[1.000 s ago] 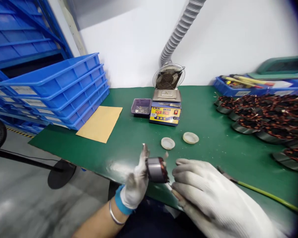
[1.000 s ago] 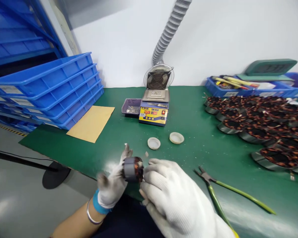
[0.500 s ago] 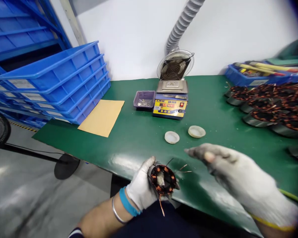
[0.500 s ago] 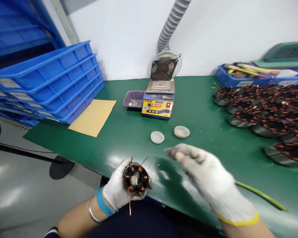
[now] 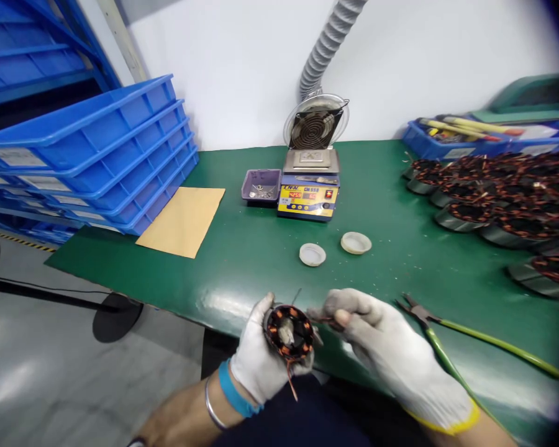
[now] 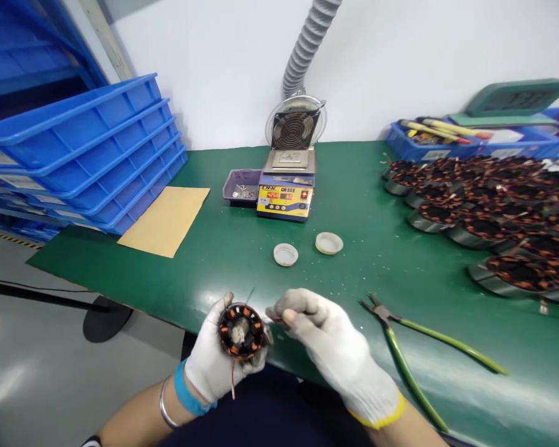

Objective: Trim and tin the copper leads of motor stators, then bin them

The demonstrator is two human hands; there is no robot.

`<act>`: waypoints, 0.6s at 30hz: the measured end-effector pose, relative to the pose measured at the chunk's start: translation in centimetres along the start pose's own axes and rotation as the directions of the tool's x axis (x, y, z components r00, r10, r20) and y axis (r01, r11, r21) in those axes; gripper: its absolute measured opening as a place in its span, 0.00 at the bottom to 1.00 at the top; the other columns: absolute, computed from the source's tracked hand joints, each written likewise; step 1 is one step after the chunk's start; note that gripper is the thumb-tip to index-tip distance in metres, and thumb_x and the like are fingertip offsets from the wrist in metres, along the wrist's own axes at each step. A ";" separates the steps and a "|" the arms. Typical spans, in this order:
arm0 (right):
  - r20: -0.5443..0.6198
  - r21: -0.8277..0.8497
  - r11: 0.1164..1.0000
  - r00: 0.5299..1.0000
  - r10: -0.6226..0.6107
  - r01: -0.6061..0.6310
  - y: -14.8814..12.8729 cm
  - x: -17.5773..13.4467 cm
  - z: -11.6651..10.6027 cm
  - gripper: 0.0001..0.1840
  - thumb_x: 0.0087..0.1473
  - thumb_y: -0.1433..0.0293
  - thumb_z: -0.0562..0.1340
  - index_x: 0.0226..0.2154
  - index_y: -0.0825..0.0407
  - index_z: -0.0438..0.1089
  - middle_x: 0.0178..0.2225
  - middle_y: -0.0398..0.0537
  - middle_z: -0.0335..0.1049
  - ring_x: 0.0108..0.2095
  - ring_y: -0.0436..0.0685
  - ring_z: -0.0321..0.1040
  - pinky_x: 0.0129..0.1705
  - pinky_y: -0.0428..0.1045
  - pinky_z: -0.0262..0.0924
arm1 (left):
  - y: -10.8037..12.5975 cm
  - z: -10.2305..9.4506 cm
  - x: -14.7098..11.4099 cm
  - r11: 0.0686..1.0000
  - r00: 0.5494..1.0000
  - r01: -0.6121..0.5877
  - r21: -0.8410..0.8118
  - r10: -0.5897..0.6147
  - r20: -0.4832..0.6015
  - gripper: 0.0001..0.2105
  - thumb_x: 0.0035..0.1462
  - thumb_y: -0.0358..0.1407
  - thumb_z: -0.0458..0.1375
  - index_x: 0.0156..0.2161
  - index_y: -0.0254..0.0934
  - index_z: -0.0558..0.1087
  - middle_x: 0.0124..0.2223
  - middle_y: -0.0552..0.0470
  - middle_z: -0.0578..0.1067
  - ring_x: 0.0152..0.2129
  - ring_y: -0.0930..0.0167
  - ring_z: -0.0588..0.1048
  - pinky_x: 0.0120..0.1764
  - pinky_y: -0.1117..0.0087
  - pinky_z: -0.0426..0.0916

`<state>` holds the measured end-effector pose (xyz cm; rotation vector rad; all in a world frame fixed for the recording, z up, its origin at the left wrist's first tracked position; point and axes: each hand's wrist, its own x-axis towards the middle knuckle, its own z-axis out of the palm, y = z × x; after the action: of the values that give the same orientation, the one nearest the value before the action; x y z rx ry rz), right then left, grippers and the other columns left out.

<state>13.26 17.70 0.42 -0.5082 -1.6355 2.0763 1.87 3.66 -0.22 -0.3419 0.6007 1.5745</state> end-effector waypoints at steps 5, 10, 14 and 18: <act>-0.078 0.106 0.994 0.997 -0.010 0.018 1.7 0.2 -2.1 0.20 0.42 0.56 0.77 0.30 0.50 0.74 0.28 0.44 0.72 0.29 0.55 0.73 0.38 0.50 0.73 | 0.8 0.0 -0.3 0.997 0.996 -0.077 0.016 0.076 0.047 0.34 0.64 0.56 0.41 0.28 0.26 0.73 0.27 0.41 0.75 0.15 0.71 0.69 0.16 0.74 0.52; 0.266 -0.072 0.980 0.951 -0.159 0.184 0.2 1.6 -0.9 0.14 0.52 0.58 0.72 0.36 0.51 0.78 0.35 0.51 0.74 0.36 0.58 0.73 0.39 0.50 0.70 | 0.4 0.1 -0.5 0.990 0.987 0.128 -0.050 -0.123 0.104 0.30 0.62 0.56 0.45 0.30 0.31 0.74 0.28 0.41 0.76 0.20 0.66 0.74 0.19 0.73 0.56; 0.461 -0.084 0.934 0.845 -0.272 0.347 -1.8 2.4 0.1 0.11 0.60 0.61 0.66 0.32 0.51 0.78 0.30 0.47 0.72 0.35 0.57 0.72 0.46 0.52 0.66 | -0.1 -0.2 -0.6 0.987 0.971 0.151 -0.059 -0.136 0.198 0.24 0.60 0.55 0.51 0.36 0.35 0.76 0.32 0.44 0.77 0.23 0.66 0.75 0.24 0.73 0.59; 0.522 -0.104 0.929 0.815 -0.253 0.356 -2.5 2.7 -0.2 0.13 0.62 0.61 0.64 0.33 0.52 0.77 0.30 0.49 0.71 0.36 0.59 0.72 0.39 0.52 0.67 | -0.3 -0.4 -0.4 0.987 0.958 0.156 -0.035 -0.142 0.251 0.23 0.59 0.55 0.52 0.39 0.37 0.76 0.32 0.45 0.77 0.21 0.67 0.74 0.24 0.73 0.58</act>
<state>11.41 19.83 2.77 0.2665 -2.0640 1.9006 2.17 3.07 -0.35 -0.2208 0.3311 1.4615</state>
